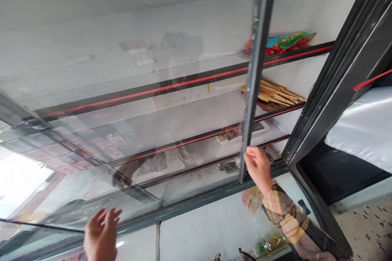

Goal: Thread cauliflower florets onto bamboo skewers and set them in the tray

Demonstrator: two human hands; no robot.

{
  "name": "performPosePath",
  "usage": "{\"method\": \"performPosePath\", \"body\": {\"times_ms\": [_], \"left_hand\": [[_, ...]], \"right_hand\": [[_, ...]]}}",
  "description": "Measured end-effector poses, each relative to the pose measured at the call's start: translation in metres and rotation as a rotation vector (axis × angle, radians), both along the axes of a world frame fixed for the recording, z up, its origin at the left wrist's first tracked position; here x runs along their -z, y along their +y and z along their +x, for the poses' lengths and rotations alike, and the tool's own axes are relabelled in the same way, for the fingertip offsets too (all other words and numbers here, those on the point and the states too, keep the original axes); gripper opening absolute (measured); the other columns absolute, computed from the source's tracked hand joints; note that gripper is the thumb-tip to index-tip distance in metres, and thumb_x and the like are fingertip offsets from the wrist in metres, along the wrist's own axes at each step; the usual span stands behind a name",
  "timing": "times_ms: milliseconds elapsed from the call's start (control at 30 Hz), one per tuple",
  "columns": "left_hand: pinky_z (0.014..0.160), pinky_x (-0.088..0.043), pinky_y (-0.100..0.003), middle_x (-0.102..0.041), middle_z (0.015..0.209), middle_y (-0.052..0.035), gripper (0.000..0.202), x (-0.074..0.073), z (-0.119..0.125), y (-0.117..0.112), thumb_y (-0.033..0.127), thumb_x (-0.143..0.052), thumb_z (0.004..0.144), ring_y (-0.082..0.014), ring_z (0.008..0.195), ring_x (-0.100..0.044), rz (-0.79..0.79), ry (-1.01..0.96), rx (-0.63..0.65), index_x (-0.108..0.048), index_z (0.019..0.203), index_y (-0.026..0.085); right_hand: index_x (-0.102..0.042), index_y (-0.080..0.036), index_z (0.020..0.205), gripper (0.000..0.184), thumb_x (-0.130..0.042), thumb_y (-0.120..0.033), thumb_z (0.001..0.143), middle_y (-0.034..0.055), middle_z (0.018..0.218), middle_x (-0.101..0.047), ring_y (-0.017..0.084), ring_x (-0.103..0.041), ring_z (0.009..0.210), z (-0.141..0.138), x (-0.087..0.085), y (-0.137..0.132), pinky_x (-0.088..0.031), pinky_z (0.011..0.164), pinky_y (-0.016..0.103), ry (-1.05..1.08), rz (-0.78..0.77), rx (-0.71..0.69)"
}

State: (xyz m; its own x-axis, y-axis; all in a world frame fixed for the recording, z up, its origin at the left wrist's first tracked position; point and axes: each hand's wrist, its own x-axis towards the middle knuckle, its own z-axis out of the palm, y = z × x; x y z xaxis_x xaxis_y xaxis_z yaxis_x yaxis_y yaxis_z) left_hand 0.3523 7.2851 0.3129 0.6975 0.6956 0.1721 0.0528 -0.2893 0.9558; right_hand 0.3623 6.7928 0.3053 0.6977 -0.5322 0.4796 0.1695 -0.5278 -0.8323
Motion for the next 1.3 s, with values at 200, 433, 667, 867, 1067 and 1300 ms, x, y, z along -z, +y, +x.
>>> {"method": "performPosePath", "body": {"times_ms": [200,433,667,867,1067,1300], "left_hand": [[0.075,-0.055,-0.035,-0.066,0.093,-0.0016,0.053,0.011,-0.030,-0.065,0.049,-0.074,0.062,-0.0199,0.079,-0.069,-0.192,0.060,0.290,-0.055,0.105,0.024],[0.075,-0.054,-0.034,-0.064,0.094,-0.0039,0.050,0.000,-0.023,-0.080,0.051,-0.069,0.068,-0.0188,0.078,-0.068,-0.105,0.035,0.366,-0.055,0.107,0.022],[0.077,-0.053,-0.035,-0.064,0.095,-0.0048,0.048,0.009,-0.024,-0.076,0.049,-0.068,0.071,-0.0185,0.077,-0.068,-0.136,0.022,0.370,-0.055,0.108,0.022],[0.070,-0.054,-0.033,-0.067,0.089,-0.0058,0.058,0.049,-0.065,-0.052,0.054,-0.074,0.061,-0.0192,0.070,-0.068,-0.283,0.157,0.243,-0.060,0.104,0.018],[0.063,-0.053,-0.030,-0.066,0.083,-0.0055,0.061,0.070,-0.105,-0.054,0.061,-0.073,0.058,-0.0173,0.062,-0.066,-0.293,0.225,0.162,-0.061,0.100,0.018],[0.063,-0.052,-0.030,-0.066,0.082,-0.0056,0.062,0.074,-0.118,-0.055,0.063,-0.071,0.058,-0.0174,0.063,-0.066,-0.299,0.273,0.176,-0.062,0.100,0.018]], "right_hand": [[-0.056,-0.020,0.101,0.018,-0.047,-0.018,0.085,0.0077,0.093,-0.062,0.019,-0.061,0.083,-0.001,-0.009,0.120,-0.055,0.071,0.031,-0.029,-0.048,-0.348],[-0.055,-0.017,0.120,0.040,-0.048,-0.009,0.081,0.0106,0.102,-0.059,0.020,-0.060,0.087,0.001,-0.020,0.230,-0.053,0.079,0.035,-0.020,-0.044,-0.740],[-0.070,-0.022,0.097,0.019,-0.055,-0.022,0.085,0.0028,0.094,-0.071,0.016,-0.067,0.087,0.031,0.007,0.249,-0.053,0.081,0.028,0.099,0.106,-1.072],[-0.062,-0.014,0.103,0.021,-0.059,-0.028,0.088,0.0049,0.089,-0.068,0.015,-0.065,0.072,0.098,0.049,0.255,-0.055,0.065,0.029,0.376,0.403,-0.861],[-0.059,-0.014,0.107,0.025,-0.057,-0.033,0.091,0.0021,0.091,-0.064,0.010,-0.061,0.066,0.133,0.043,0.308,-0.054,0.057,0.025,0.607,0.618,-0.745],[-0.060,-0.013,0.095,0.019,-0.057,-0.031,0.092,-0.0022,0.077,-0.061,0.006,-0.055,0.054,0.138,0.041,0.284,-0.047,0.046,0.019,0.600,0.750,-0.607]]}}
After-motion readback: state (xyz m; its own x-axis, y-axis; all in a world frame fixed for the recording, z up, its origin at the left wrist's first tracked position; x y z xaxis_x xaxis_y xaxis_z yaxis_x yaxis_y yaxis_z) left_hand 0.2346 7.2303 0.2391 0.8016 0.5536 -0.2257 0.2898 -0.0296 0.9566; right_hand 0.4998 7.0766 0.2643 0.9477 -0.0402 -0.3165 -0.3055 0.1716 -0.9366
